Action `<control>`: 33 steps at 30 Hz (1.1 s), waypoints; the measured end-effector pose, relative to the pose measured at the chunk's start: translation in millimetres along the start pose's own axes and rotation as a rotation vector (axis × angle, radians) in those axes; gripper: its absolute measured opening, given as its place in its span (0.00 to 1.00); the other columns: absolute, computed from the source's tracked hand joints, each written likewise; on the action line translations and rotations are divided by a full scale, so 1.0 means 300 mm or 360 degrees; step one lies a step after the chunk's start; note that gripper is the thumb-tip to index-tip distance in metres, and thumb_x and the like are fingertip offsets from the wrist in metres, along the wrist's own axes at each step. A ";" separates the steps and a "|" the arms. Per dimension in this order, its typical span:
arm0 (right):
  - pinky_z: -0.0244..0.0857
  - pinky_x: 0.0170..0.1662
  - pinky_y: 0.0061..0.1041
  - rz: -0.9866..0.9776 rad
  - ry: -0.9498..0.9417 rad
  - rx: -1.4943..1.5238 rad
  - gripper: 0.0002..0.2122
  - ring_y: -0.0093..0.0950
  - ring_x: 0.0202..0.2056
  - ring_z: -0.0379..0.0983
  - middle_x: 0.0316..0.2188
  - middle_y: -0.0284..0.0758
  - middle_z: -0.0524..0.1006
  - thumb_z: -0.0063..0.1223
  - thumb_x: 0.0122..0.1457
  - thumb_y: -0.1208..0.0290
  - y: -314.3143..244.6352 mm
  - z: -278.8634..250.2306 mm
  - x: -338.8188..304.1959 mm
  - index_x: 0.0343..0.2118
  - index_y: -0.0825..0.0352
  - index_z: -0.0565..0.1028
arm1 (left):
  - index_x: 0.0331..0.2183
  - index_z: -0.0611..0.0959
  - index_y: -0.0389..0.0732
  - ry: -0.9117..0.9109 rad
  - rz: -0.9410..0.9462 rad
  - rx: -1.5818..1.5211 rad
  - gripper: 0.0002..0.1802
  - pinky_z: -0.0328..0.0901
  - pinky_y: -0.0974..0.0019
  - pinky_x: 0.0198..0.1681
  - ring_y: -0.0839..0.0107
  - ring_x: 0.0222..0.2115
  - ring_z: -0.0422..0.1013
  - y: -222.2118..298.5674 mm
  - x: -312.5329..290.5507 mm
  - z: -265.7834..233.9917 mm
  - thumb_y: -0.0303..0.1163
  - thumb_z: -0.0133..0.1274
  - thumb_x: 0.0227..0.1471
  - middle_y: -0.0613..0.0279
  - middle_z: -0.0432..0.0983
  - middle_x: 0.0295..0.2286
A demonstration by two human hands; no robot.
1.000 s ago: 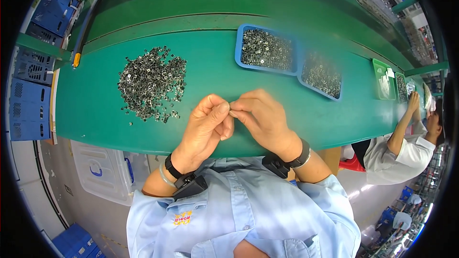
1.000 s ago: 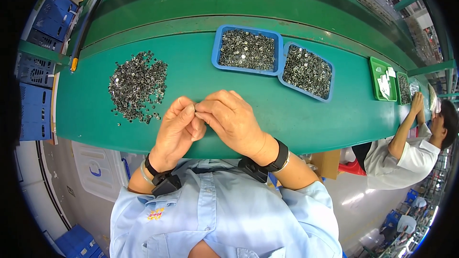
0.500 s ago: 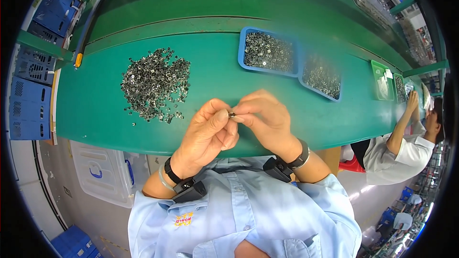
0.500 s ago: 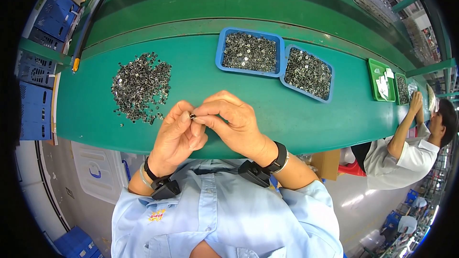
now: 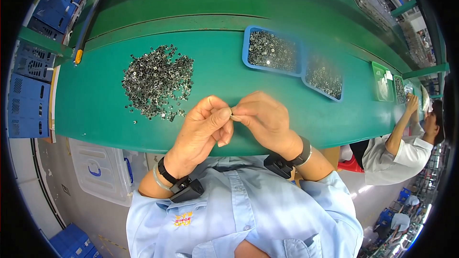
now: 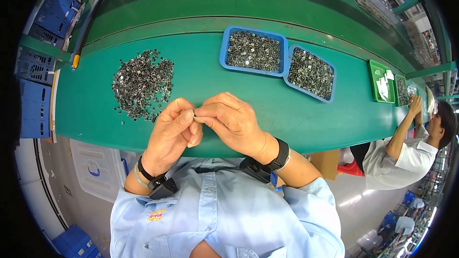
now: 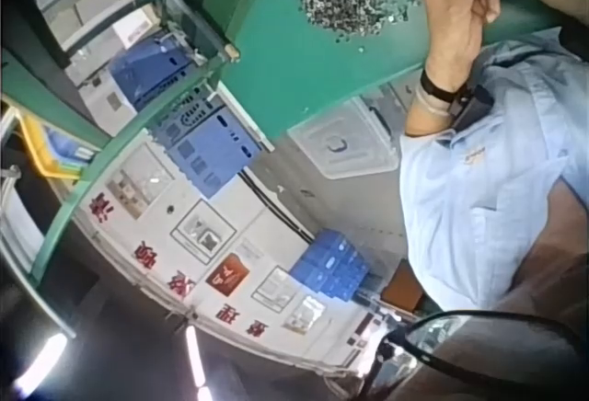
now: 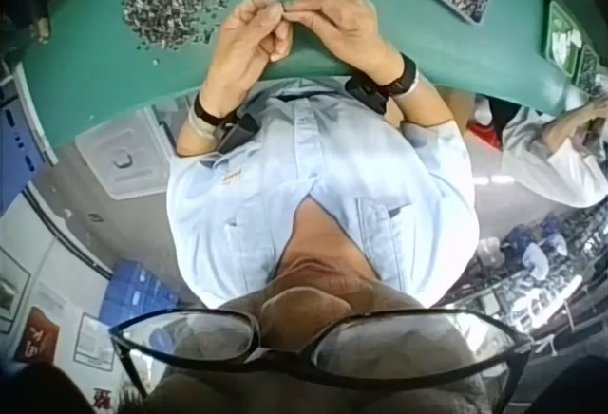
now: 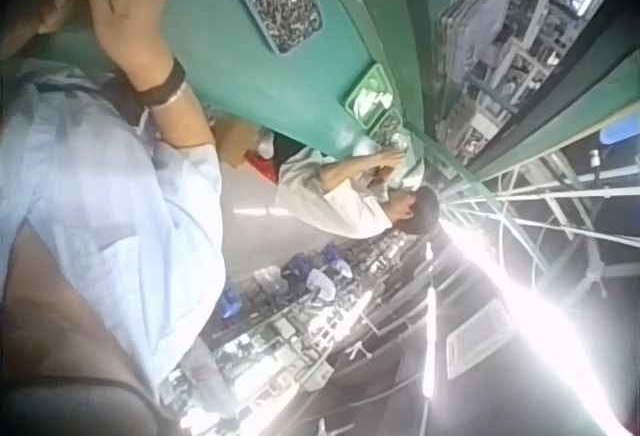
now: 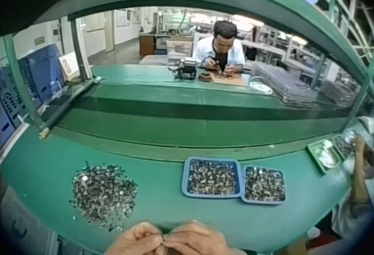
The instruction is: The person picks up a metal clip from a pile on the table and joins it with a small black component by hand before placing the assembled unit into a blue tray.
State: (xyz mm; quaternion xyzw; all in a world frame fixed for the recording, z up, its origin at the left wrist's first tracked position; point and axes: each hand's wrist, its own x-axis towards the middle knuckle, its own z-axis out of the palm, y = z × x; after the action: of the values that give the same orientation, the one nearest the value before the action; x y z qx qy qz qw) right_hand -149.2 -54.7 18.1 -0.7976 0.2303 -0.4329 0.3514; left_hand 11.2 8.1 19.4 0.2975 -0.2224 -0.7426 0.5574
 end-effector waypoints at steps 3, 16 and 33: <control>0.65 0.32 0.24 0.0089 0.0022 0.0110 0.05 0.28 0.30 0.71 0.27 0.34 0.75 0.59 0.47 0.78 0.009 0.010 -0.004 0.28 0.66 0.75 | 0.31 0.70 0.41 0.0019 -0.0026 -0.0032 0.08 0.56 0.73 0.17 0.75 0.15 0.63 -0.001 0.000 0.004 0.35 0.46 0.57 0.63 0.68 0.17; 0.65 0.33 0.23 0.0234 0.0059 0.0336 0.05 0.26 0.30 0.70 0.27 0.32 0.75 0.60 0.46 0.77 0.025 0.010 -0.023 0.27 0.65 0.75 | 0.31 0.70 0.41 -0.0035 -0.0091 -0.0067 0.10 0.56 0.75 0.18 0.77 0.15 0.63 -0.006 0.008 0.008 0.37 0.46 0.57 0.64 0.68 0.16; 0.67 0.33 0.25 0.0194 0.0063 -0.0821 0.06 0.30 0.30 0.71 0.27 0.35 0.73 0.56 0.47 0.80 0.210 -0.150 0.194 0.29 0.65 0.74 | 0.47 0.66 0.39 0.0164 -0.0238 -0.0042 0.18 0.58 0.74 0.18 0.77 0.18 0.64 0.009 -0.081 -0.144 0.36 0.46 0.57 0.62 0.70 0.26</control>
State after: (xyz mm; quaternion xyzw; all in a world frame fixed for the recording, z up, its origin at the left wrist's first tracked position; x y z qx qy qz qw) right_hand -161.4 -150.8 18.0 -0.8369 0.3874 -0.3533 0.1573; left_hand 47.9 30.6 -5.4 0.3437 -0.1609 -0.7687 0.5148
